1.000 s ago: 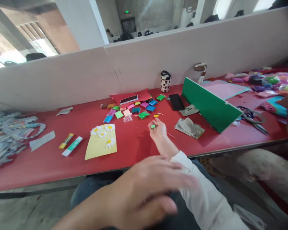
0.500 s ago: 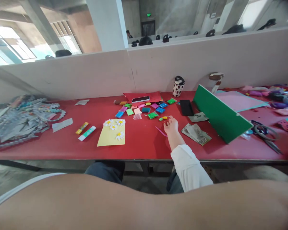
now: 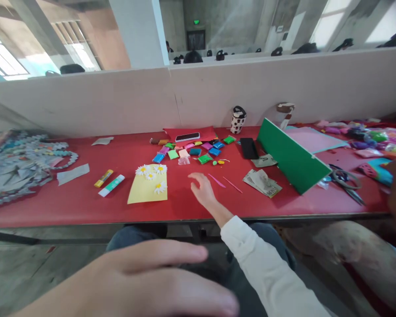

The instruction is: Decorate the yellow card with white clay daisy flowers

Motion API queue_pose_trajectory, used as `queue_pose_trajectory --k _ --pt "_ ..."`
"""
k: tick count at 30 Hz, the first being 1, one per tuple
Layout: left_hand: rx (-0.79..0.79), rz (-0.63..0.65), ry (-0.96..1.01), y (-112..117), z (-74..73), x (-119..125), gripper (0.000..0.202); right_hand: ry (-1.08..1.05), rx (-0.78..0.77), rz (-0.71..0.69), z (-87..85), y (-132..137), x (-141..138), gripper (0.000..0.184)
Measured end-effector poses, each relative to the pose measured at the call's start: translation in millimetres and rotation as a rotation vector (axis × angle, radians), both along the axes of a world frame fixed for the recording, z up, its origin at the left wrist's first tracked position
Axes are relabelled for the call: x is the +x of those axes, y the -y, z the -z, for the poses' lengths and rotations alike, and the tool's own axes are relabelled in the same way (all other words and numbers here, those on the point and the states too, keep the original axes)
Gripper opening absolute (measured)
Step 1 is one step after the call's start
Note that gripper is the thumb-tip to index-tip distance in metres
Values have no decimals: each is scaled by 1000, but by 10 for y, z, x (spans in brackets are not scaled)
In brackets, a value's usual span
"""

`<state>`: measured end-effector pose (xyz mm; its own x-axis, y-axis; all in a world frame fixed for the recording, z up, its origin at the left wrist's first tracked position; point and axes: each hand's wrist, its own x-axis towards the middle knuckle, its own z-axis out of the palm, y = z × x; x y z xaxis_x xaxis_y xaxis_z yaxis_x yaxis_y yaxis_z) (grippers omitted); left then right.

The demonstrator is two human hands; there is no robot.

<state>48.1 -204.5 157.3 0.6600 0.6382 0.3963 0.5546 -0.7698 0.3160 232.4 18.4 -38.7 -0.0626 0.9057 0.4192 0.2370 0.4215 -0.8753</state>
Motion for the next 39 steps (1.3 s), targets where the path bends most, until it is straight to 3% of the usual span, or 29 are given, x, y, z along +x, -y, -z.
queue_pose_trajectory --k 2,3,5,7,9,12,16,20,23,30,34,39 --pt "-41 -79 -8 -312 182 -260 29 196 83 -119 30 191 -184 26" --pt "-53 -240 2 -480 345 -408 31 286 114 -164 48 264 -276 23" --pt "-115 -679 47 -809 760 -742 40 452 154 -208 83 351 -457 21" --pt "-277 -1066 101 -1089 1187 -1080 49 599 172 -201 105 361 -637 24" --pt "-354 -1206 120 -1293 1516 -1351 54 723 195 -180 101 322 -813 29" --pt "-426 -1247 174 -1481 1751 -1539 50 859 287 -192 51 244 -1058 35" --pt "-444 -1148 261 -1614 1784 -1493 44 963 424 -238 -30 169 -1288 25" --pt "-452 -1007 246 -1663 1791 -1411 45 1009 475 -222 -60 95 -1285 14" --pt "-371 -997 152 -1667 1820 -1367 42 1027 476 -168 -55 51 -1119 15" --pt "-256 -996 -51 -1747 1859 -1084 59 1056 483 -59 -26 155 -681 13" --pt "-186 -1014 -135 -1791 1856 -987 53 1062 485 -26 3 325 -495 14" --pt "-55 -1087 -209 -1769 1837 -1081 40 1074 482 -32 35 584 -260 13"
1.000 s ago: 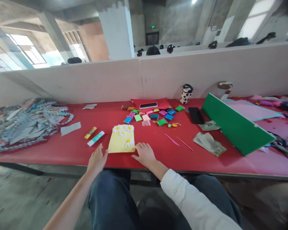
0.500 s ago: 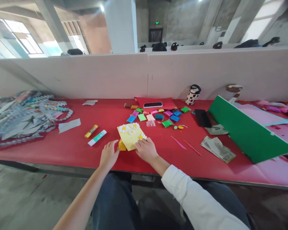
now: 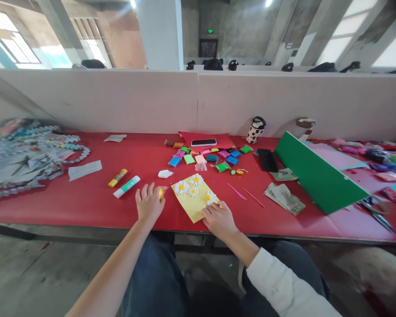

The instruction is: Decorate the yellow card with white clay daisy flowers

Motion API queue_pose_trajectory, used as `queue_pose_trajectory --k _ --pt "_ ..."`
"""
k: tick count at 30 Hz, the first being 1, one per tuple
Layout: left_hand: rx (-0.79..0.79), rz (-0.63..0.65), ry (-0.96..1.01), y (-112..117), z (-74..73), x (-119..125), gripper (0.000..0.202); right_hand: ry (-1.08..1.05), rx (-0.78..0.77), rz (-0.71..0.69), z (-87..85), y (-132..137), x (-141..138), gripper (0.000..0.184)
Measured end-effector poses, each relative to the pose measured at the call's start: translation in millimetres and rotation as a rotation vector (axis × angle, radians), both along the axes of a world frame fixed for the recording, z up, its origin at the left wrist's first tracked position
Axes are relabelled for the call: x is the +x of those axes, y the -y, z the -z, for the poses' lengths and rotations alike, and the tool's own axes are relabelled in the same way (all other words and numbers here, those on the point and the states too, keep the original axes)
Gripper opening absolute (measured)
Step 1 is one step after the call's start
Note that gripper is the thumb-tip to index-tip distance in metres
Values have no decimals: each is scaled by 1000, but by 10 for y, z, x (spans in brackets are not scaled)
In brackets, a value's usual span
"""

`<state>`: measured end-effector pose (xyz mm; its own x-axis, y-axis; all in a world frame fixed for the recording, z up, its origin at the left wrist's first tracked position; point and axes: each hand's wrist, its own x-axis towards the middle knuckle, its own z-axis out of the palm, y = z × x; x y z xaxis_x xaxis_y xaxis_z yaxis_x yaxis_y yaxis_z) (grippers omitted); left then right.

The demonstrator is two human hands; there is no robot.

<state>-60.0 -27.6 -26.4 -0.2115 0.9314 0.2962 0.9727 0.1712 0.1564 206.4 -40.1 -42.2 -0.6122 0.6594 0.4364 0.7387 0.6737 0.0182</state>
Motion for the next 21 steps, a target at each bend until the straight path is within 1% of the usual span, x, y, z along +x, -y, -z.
queue_pose_trajectory --k 3,5,7,9,12,14,16,18,21 --pt "10 -20 -33 29 -46 -55 46 18 -21 -26 20 166 86 14" --pt "14 -19 -22 41 -81 -37 51 28 -44 -63 26 266 132 14" --pt "2 23 21 42 -105 30 51 34 -68 -114 19 336 195 14" --pt "-32 94 66 20 -106 125 48 -14 -105 -134 -1 355 293 15" --pt "-83 179 100 -69 -60 259 46 -182 -191 -51 -44 254 490 16" --pt "-93 203 119 -157 -11 314 48 -270 -271 48 -64 117 619 23" --pt "-90 215 137 -244 41 340 48 -308 -371 128 -71 -37 715 35" --pt "-77 226 155 -315 85 348 47 -306 -472 144 -67 -176 769 48" --pt "-53 241 187 -381 131 345 44 -256 -571 77 -60 -329 780 61"
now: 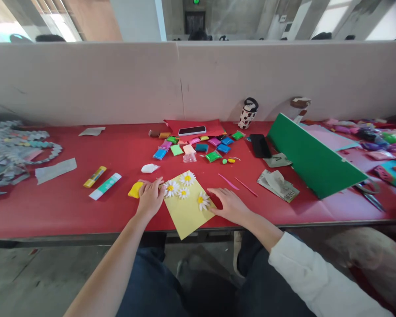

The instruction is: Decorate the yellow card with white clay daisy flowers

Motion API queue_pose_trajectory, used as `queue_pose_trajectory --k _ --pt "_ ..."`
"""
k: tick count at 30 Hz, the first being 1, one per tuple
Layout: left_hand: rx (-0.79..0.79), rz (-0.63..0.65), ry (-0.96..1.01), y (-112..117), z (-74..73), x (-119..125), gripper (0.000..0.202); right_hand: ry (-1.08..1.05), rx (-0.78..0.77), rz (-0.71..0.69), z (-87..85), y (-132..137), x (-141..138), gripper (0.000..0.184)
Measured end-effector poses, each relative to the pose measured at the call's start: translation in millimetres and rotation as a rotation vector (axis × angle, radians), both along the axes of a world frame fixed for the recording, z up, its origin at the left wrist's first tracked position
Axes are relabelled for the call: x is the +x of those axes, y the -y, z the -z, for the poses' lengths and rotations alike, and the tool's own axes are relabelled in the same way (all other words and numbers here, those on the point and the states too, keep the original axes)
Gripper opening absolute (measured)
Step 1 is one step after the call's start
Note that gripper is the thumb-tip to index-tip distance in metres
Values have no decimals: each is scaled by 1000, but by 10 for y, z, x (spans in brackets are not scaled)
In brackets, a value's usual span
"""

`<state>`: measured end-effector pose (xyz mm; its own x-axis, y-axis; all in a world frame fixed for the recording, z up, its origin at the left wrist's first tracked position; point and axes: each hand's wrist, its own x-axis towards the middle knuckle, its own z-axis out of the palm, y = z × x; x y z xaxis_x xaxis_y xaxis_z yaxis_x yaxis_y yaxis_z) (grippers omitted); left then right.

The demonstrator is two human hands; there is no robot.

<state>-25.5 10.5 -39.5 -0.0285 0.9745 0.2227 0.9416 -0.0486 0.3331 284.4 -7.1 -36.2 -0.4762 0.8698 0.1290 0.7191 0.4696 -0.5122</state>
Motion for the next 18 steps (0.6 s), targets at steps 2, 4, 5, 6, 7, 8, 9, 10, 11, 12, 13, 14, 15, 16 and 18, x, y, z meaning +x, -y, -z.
queue_pose_trajectory --k 2,4,5,6,7,8,9,10,11,12,13,14,15,16,18 --pt "6 9 22 -25 17 -7 43 8 -19 -59 -1 -66 -20 62" --pt "2 26 39 -39 29 -17 43 11 -23 -97 -3 -105 -49 61" --pt "-1 33 45 -43 32 -23 43 13 -25 -107 -5 -116 -65 62" --pt "-6 38 50 -45 36 -29 43 16 -28 -116 -7 -123 -80 64" --pt "-9 41 54 -46 37 -34 43 19 -32 -125 -9 -126 -96 67" --pt "-13 41 57 -45 38 -39 43 21 -36 -140 -14 -126 -111 70" --pt "-16 42 60 -43 37 -42 43 23 -41 -159 -19 -125 -126 72" --pt "-19 42 64 -42 34 -43 43 28 -47 -176 -27 -124 -140 72" --pt "-20 43 66 -40 30 -42 43 37 -53 -187 -36 -122 -151 72" --pt "-19 44 68 -38 24 -40 43 48 -59 -189 -47 -122 -159 70" --pt "-18 46 68 -38 19 -36 43 60 -65 -187 -59 -122 -164 69" --pt "-18 49 66 -39 13 -32 43 71 -71 -181 -71 -123 -165 69" --pt "-17 51 65 -40 8 -27 43 80 -73 -174 -84 -125 -162 69" --pt "-17 53 64 -44 5 -22 43 88 -72 -168 -96 -126 -157 68" --pt "-25 54 68 -52 5 -13 43 91 -67 -164 -116 -129 -144 66"
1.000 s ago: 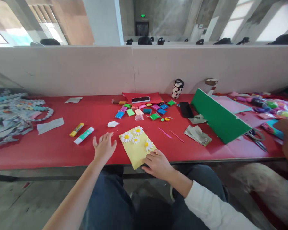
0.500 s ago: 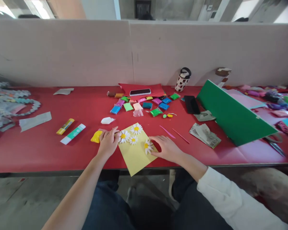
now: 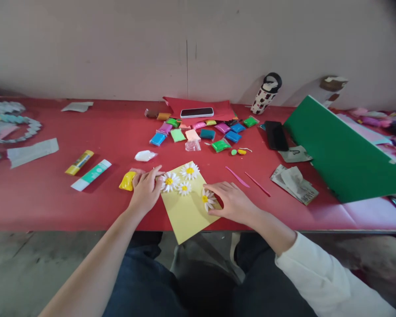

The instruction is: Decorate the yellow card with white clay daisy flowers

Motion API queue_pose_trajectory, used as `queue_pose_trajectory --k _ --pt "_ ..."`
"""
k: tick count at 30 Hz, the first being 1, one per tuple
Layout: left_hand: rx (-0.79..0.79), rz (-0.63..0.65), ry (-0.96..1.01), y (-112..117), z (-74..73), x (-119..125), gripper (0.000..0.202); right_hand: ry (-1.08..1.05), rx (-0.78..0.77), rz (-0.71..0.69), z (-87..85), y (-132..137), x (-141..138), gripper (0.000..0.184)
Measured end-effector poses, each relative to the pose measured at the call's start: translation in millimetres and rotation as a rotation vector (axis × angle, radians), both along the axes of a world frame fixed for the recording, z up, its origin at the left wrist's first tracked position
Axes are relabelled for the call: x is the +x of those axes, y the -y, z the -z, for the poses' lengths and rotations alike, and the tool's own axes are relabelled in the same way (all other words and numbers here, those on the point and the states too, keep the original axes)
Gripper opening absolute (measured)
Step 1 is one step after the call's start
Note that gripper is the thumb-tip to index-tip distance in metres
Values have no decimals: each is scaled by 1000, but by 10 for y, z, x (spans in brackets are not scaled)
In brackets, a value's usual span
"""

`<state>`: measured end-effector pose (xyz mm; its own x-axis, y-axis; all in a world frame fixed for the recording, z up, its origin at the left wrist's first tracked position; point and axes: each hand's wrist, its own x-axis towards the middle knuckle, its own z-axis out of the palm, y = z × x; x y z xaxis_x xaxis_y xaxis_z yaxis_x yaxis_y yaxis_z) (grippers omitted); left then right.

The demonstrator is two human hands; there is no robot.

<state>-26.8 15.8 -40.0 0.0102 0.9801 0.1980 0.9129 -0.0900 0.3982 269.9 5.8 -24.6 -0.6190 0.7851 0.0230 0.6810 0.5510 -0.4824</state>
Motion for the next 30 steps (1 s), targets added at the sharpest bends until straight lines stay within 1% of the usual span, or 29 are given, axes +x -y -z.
queue_pose_trajectory --k 6,14,22,30 --pt "26 -4 -10 -16 18 23 43 -46 -32 -6 -15 -5 19 76" --pt "22 -6 34 20 18 42 42 -78 -14 -57 14 15 12 71" --pt "5 8 67 29 29 40 43 -49 58 -81 42 56 -4 63" --pt "15 25 81 23 45 56 43 -43 66 -102 62 67 -43 64"
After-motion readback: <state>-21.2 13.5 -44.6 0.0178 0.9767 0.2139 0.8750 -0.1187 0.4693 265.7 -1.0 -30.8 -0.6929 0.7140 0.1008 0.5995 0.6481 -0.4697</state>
